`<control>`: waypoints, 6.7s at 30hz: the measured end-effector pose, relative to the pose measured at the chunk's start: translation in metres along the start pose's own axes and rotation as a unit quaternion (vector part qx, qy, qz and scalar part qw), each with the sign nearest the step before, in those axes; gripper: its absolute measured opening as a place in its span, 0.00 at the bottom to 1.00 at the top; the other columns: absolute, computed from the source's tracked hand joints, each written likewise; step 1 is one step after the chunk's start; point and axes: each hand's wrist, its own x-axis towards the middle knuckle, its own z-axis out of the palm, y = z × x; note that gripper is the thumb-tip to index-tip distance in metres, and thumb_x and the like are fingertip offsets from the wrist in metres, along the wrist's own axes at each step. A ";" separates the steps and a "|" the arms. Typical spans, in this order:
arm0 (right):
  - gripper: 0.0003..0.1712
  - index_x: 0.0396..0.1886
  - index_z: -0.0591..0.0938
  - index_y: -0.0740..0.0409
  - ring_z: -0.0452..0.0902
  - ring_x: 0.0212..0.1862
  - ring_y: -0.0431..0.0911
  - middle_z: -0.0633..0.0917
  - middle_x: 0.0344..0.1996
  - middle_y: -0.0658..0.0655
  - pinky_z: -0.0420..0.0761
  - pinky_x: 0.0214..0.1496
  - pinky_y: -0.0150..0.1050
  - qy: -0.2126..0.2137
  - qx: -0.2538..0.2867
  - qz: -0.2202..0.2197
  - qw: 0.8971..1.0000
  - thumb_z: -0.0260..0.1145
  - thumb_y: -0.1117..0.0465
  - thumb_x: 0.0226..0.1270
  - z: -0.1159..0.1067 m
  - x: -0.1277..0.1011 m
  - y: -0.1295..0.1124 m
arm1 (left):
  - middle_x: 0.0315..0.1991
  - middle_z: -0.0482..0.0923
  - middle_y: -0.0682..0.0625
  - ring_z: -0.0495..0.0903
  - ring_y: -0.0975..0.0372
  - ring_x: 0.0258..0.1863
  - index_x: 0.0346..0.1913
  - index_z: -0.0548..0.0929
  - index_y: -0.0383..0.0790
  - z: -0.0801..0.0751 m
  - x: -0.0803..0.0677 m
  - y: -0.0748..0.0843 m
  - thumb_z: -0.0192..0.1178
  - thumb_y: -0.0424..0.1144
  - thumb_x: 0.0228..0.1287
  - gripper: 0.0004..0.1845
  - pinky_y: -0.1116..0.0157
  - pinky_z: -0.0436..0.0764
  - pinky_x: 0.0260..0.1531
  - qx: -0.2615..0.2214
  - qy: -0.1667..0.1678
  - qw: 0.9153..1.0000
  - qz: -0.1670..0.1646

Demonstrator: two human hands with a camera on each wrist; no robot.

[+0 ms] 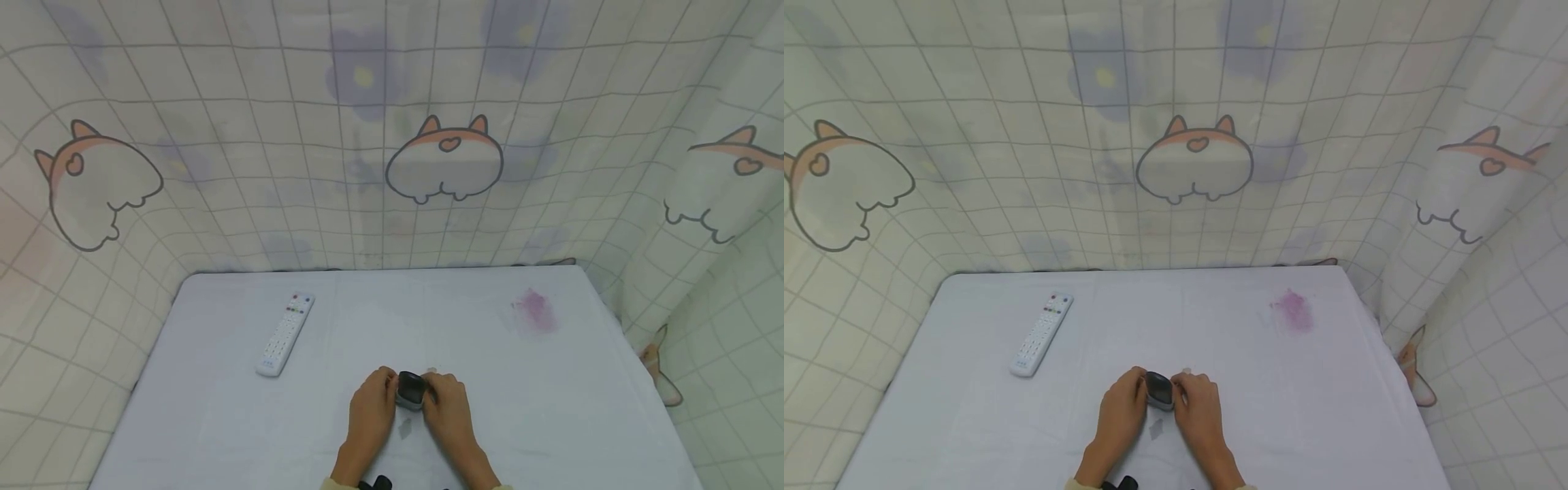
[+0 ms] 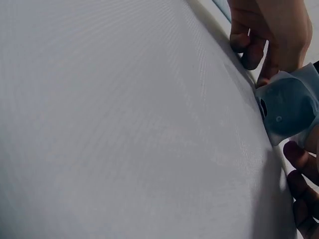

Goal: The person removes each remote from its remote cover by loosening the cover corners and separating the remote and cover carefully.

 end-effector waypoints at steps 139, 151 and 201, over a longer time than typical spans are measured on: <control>0.35 0.73 0.71 0.62 0.84 0.57 0.48 0.85 0.60 0.63 0.84 0.56 0.40 -0.265 0.461 0.199 0.823 0.72 0.63 0.69 -0.073 0.004 -0.030 | 0.53 0.85 0.48 0.84 0.64 0.47 0.57 0.83 0.43 -0.106 0.041 0.004 0.62 0.42 0.76 0.13 0.66 0.81 0.54 -0.354 -0.147 0.923 0.016; 0.35 0.73 0.71 0.63 0.83 0.56 0.49 0.85 0.57 0.60 0.84 0.56 0.39 -0.266 0.456 0.199 0.826 0.72 0.61 0.69 -0.071 0.001 -0.028 | 0.46 0.86 0.42 0.84 0.64 0.41 0.50 0.85 0.38 -0.110 0.046 0.004 0.62 0.38 0.75 0.09 0.64 0.83 0.50 -0.379 -0.164 0.910 -0.024; 0.36 0.75 0.68 0.64 0.83 0.57 0.48 0.84 0.59 0.61 0.84 0.57 0.38 -0.285 0.463 0.193 0.817 0.69 0.61 0.73 -0.075 -0.010 -0.025 | 0.36 0.83 0.55 0.75 0.72 0.24 0.46 0.84 0.43 -0.097 0.038 0.009 0.64 0.36 0.75 0.03 0.72 0.75 0.23 -0.182 -0.042 0.982 0.040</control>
